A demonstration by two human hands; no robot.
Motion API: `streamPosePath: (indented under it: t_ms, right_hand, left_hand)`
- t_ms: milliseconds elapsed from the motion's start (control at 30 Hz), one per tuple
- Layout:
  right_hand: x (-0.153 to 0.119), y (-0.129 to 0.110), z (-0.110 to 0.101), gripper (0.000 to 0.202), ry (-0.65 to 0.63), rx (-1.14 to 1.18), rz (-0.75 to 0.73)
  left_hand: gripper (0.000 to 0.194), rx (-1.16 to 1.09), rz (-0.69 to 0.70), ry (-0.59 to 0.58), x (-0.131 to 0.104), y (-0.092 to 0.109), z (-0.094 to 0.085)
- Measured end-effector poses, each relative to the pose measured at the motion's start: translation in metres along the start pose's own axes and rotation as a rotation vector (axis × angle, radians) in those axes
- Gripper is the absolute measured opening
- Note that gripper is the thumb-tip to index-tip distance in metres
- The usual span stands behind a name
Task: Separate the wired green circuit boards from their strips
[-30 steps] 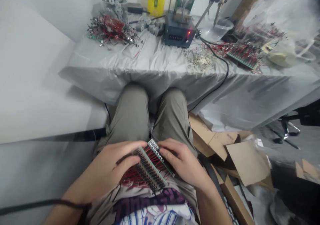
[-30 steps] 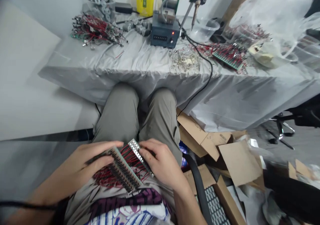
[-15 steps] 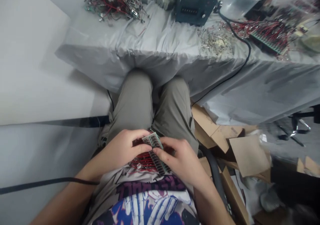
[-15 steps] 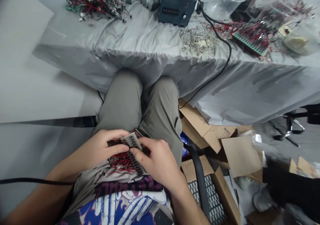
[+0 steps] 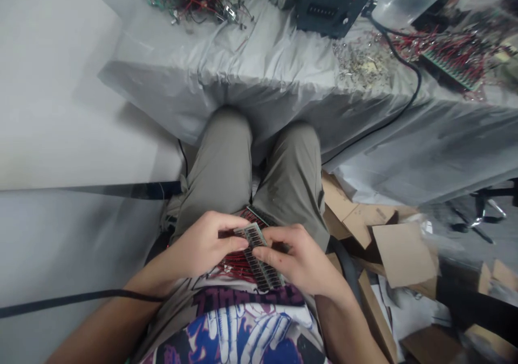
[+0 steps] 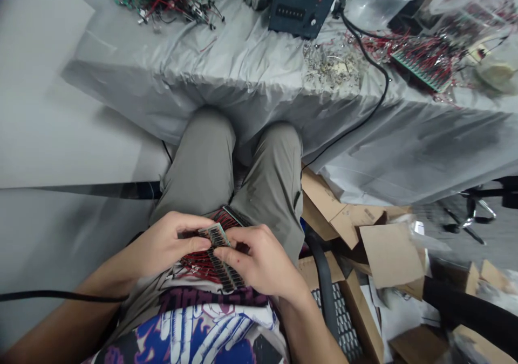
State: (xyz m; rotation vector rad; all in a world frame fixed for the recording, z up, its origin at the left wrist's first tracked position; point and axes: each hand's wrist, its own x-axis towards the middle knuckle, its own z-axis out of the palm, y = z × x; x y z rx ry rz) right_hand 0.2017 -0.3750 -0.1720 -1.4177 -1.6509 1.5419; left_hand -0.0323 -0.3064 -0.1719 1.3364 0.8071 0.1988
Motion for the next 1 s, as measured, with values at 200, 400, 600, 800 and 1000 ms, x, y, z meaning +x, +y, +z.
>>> streamPosePath:
  t_ms: [200,400,600,800,1000]
  right_hand:
    - [0.004,0.013,0.003,0.049,-0.054,0.203,0.022]
    - [0.006,0.02,0.004,0.044,-0.039,0.218,0.038]
    - [0.004,0.017,-0.007,0.041,-0.087,0.109,0.038]
    - [0.006,0.033,-0.005,0.057,-0.136,0.141,-0.026]
    - [0.011,0.043,0.003,0.051,-0.156,0.195,-0.079]
  left_hand:
    - [0.022,-0.082,-0.035,0.004,0.0,0.0,0.002]
    - [0.024,-0.147,-0.074,0.006,0.0,-0.004,0.004]
    - [0.021,-0.152,-0.085,0.012,-0.001,-0.005,0.005]
    - [0.03,-0.124,-0.079,-0.004,0.001,-0.012,0.008]
    - [0.026,-0.095,-0.123,0.036,-0.002,-0.02,0.011]
